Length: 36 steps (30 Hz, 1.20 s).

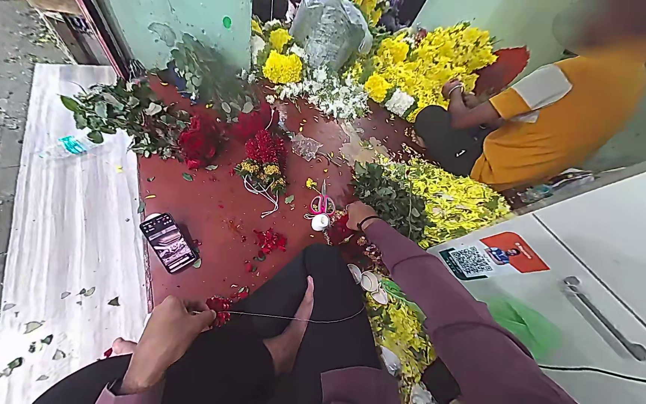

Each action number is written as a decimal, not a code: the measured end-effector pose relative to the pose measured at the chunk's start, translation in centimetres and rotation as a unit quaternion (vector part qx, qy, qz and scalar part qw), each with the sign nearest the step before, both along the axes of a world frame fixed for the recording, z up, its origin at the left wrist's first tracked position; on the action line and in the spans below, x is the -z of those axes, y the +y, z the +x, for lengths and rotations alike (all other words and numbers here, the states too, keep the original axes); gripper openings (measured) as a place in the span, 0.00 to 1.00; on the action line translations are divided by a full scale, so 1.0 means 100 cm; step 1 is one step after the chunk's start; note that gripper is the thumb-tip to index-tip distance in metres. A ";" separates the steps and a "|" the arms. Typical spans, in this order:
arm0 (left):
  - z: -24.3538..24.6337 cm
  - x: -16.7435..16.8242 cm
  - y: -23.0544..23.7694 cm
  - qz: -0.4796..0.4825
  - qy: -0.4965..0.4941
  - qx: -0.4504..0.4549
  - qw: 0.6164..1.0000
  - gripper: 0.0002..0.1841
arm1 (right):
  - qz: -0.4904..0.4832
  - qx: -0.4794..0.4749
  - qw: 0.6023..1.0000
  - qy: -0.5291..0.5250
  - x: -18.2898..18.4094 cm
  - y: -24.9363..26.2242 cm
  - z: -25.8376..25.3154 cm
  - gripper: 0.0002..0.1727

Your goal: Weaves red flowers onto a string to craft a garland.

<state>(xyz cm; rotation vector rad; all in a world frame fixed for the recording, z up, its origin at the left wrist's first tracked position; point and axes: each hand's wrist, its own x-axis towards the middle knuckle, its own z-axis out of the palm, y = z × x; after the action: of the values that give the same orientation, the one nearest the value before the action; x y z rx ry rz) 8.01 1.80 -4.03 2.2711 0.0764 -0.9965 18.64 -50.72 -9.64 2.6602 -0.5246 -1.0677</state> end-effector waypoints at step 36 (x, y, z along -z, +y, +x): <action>0.005 -0.002 -0.022 -0.374 0.006 -0.389 0.842 0.32 | 0.830 0.126 0.515 -0.174 -0.014 0.288 -0.075 0.18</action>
<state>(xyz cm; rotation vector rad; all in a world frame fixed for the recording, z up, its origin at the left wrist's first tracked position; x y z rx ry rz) 8.48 -0.42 -3.81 1.3015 0.4846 -0.4605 11.16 -21.87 -8.21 4.6374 0.5834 -1.4824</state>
